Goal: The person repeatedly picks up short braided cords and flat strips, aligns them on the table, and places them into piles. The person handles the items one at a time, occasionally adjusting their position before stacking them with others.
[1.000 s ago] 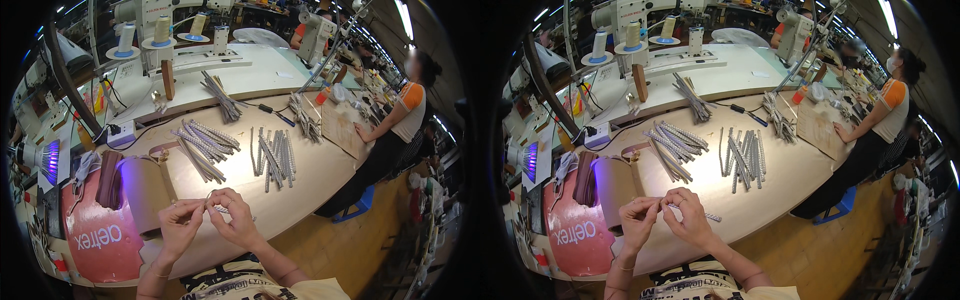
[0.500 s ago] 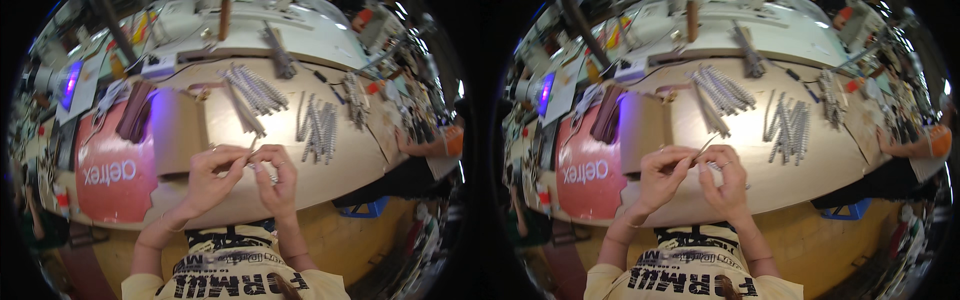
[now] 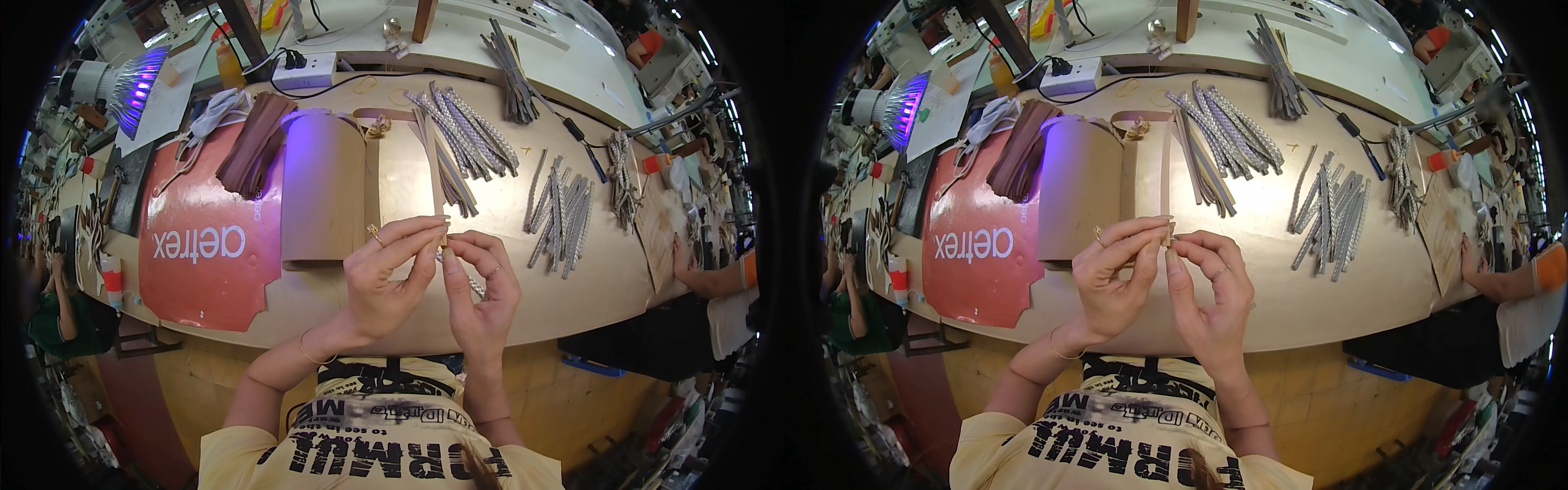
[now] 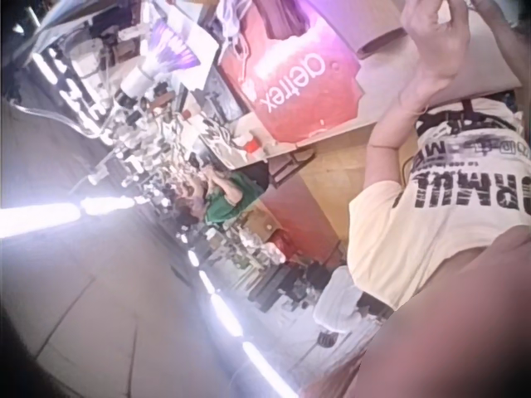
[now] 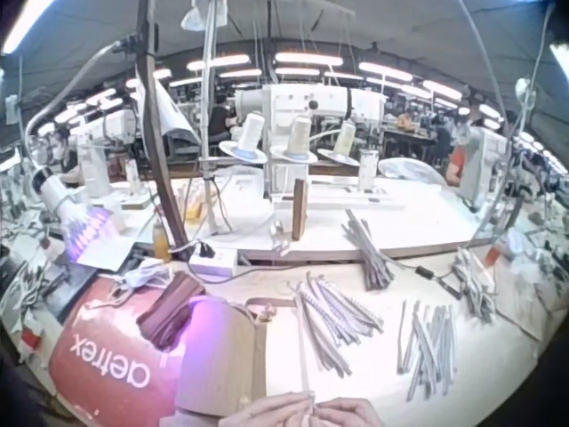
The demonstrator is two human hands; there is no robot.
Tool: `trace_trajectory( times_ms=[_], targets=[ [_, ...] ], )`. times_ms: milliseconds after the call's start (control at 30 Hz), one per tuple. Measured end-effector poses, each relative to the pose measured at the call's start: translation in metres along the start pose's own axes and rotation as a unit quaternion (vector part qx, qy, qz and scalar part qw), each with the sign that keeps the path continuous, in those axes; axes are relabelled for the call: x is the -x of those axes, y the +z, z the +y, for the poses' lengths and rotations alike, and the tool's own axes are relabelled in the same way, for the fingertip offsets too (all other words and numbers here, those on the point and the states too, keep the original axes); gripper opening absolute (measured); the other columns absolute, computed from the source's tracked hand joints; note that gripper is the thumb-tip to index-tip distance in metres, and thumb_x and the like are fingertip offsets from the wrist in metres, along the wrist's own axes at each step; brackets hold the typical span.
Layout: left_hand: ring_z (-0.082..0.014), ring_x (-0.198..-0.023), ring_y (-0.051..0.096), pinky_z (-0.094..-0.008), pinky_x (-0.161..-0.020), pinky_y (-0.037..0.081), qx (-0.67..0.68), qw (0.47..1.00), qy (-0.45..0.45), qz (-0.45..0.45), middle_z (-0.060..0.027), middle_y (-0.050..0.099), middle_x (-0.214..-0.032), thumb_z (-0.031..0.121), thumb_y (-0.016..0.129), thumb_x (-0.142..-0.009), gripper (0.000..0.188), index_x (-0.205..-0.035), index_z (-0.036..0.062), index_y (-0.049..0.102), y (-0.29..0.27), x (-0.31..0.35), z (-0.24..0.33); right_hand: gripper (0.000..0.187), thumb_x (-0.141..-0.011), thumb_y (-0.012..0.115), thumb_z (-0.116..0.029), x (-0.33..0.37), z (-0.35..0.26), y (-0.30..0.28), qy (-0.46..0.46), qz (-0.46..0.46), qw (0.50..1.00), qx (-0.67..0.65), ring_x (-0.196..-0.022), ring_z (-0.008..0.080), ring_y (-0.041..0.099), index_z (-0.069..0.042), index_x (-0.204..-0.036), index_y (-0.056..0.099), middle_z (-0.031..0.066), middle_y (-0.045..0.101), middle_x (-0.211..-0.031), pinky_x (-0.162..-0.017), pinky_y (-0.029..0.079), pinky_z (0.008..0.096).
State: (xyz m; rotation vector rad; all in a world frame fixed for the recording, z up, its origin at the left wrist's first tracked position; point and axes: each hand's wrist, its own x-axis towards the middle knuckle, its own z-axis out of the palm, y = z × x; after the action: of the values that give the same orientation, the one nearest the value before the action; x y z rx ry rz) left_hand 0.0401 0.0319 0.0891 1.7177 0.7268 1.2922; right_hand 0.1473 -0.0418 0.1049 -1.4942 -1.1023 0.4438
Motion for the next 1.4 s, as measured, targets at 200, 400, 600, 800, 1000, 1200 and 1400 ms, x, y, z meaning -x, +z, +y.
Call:
trace_trajectory(
  times_ms=[200,400,600,800,1000,1200,1400],
  targets=[
    [-0.0217,-0.092,0.071,-0.0295,-0.081,0.058,-0.008,1.000,0.005,-0.008,-0.0146,0.071,-0.106,-0.005,0.068,-0.083,0.022,-0.105,-0.0024,0.073,0.002,0.001,-0.005,0.014,-0.089,0.065,-0.001,-0.002,0.005,0.004,0.009,0.005,1.000,-0.028,-0.096,0.0213,0.062,0.004,-0.102,0.068,0.0122,0.063,-0.103,-0.086,0.048,0.0306],
    [-0.0233,-0.095,0.072,-0.0295,-0.081,0.058,0.001,0.998,-0.054,-0.037,-0.0148,0.069,-0.112,-0.002,0.070,-0.083,0.022,-0.104,0.0001,0.074,-0.002,0.000,-0.004,0.014,-0.089,0.066,-0.004,-0.002,0.011,0.005,0.001,0.005,1.000,0.022,-0.099,0.0239,0.059,0.002,-0.102,0.068,0.0116,0.063,-0.105,-0.089,0.046,0.0333],
    [-0.0199,-0.092,0.071,-0.0269,-0.079,0.059,0.020,0.996,-0.076,-0.047,-0.0119,0.066,-0.113,-0.004,0.066,-0.086,0.020,-0.104,-0.0016,0.073,-0.003,-0.001,-0.004,0.013,-0.087,0.068,-0.005,-0.001,0.014,0.008,-0.016,0.015,0.998,0.067,-0.096,0.0259,0.058,0.000,-0.099,0.068,0.0107,0.064,-0.102,-0.087,0.042,0.0357],
    [-0.0151,-0.094,0.067,-0.0238,-0.079,0.058,0.021,0.994,-0.071,-0.075,-0.0109,0.062,-0.113,-0.006,0.062,-0.091,0.021,-0.109,-0.0024,0.071,-0.004,0.001,-0.006,0.011,-0.090,0.065,0.000,-0.001,0.014,0.004,-0.052,0.010,0.994,0.100,-0.095,0.0207,0.061,0.003,-0.100,0.066,0.0114,0.062,-0.102,-0.084,0.048,0.0302],
    [-0.0136,-0.092,0.066,-0.0234,-0.075,0.056,0.020,0.995,-0.056,-0.077,-0.0107,0.063,-0.112,-0.005,0.062,-0.091,0.022,-0.111,-0.0006,0.072,-0.001,0.002,-0.005,0.011,-0.090,0.065,-0.002,-0.001,0.014,0.001,-0.049,0.008,0.993,0.107,-0.095,0.0213,0.062,0.003,-0.099,0.067,0.0114,0.062,-0.102,-0.085,0.049,0.0310],
    [-0.0161,-0.090,0.067,-0.0255,-0.074,0.056,-0.005,0.996,-0.044,-0.080,-0.0111,0.065,-0.110,-0.005,0.064,-0.089,0.023,-0.109,-0.0005,0.072,-0.002,0.001,-0.003,0.012,-0.089,0.068,-0.009,0.000,0.013,0.001,-0.021,0.017,0.995,0.096,-0.099,0.0240,0.056,-0.002,-0.099,0.069,0.0078,0.064,-0.103,-0.090,0.038,0.0356],
    [-0.0222,-0.091,0.070,-0.0304,-0.078,0.057,-0.014,0.996,-0.038,-0.074,-0.0121,0.067,-0.108,-0.006,0.065,-0.085,0.024,-0.107,-0.0007,0.072,-0.001,0.003,-0.004,0.011,-0.088,0.069,-0.010,0.002,0.011,0.001,-0.023,0.020,0.992,0.123,-0.101,0.0232,0.055,-0.004,-0.097,0.070,0.0063,0.064,-0.102,-0.093,0.035,0.0357]
  ],
)
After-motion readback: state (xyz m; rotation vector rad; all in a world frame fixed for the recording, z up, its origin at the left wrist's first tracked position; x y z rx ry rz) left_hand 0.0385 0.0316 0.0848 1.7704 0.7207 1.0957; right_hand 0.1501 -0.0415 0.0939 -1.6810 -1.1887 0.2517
